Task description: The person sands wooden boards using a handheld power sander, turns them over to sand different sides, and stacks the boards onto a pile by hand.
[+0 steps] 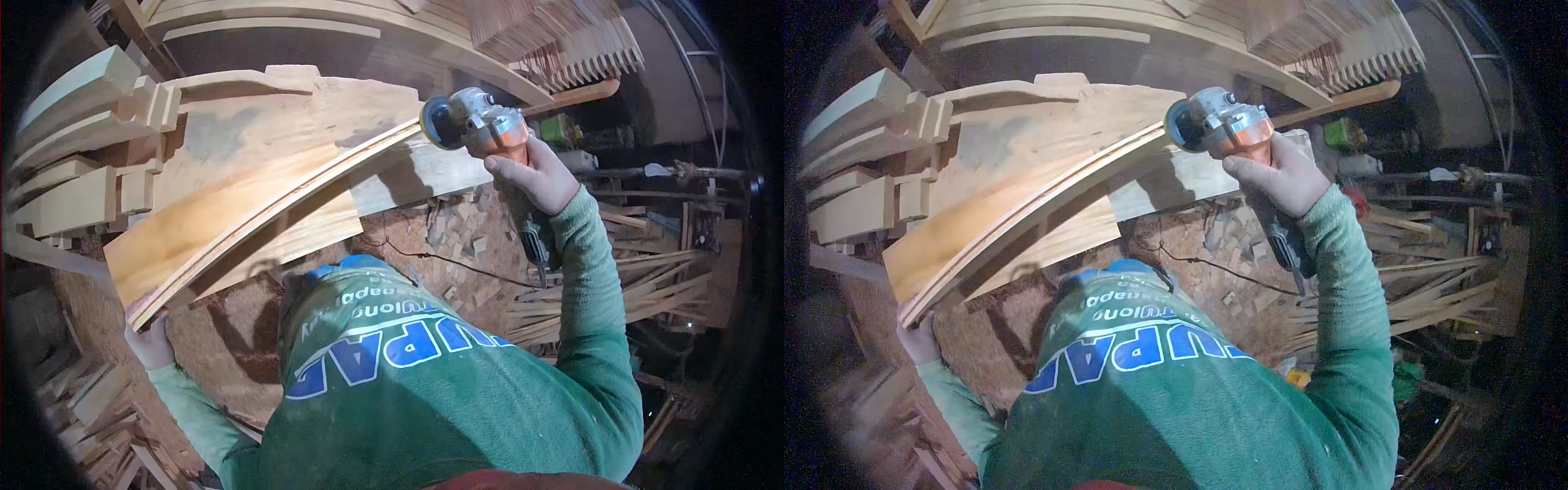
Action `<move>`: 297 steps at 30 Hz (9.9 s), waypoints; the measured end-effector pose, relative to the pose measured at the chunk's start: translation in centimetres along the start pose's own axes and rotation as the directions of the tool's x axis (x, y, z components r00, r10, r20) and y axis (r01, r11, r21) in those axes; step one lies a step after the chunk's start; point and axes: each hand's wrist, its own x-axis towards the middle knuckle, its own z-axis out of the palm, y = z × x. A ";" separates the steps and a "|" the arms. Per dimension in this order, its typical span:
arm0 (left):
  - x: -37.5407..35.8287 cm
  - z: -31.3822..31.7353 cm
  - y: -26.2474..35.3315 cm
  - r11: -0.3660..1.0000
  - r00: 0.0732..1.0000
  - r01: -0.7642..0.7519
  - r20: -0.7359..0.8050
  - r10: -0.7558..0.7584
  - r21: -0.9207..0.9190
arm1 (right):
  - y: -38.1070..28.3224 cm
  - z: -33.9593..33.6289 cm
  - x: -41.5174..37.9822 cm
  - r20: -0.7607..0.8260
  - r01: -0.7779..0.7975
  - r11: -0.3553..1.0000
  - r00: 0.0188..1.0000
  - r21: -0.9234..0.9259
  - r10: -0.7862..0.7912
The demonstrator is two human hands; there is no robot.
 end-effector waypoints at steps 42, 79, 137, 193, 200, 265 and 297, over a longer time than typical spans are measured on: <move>-5.1 37.9 24.6 0.934 -0.060 0.346 0.992 0.115 -0.087 | 11.9 5.9 -4.8 -0.547 0.359 0.497 0.778 0.790 0.308; -2.6 51.0 23.3 0.757 0.625 -0.588 0.753 0.203 0.284 | 30.2 4.8 9.2 -0.018 -0.190 0.496 0.923 0.847 0.385; 6.0 27.9 37.6 0.216 0.916 0.203 0.263 0.304 -0.955 | 12.6 -8.1 -5.9 -0.275 0.175 -0.238 0.818 0.955 -0.505; -5.0 60.6 27.9 0.654 0.948 -0.153 0.297 -0.115 0.741 | 12.7 -63.6 36.1 -0.925 -0.012 0.927 0.062 -0.376 -0.374; -4.8 60.9 28.4 0.655 0.948 -0.136 0.291 -0.132 0.743 | 12.9 -64.7 38.1 -0.931 -0.008 0.931 0.021 -0.365 -0.364; 2.7 56.7 37.3 0.449 0.885 -0.421 0.247 0.396 0.788 | 83.6 -19.4 -24.7 0.180 -0.784 0.331 0.483 0.526 0.857; 20.7 93.6 53.8 0.776 0.993 0.114 0.075 -0.087 -0.621 | 84.9 -73.4 1.6 -0.524 -0.542 0.840 0.704 0.039 0.479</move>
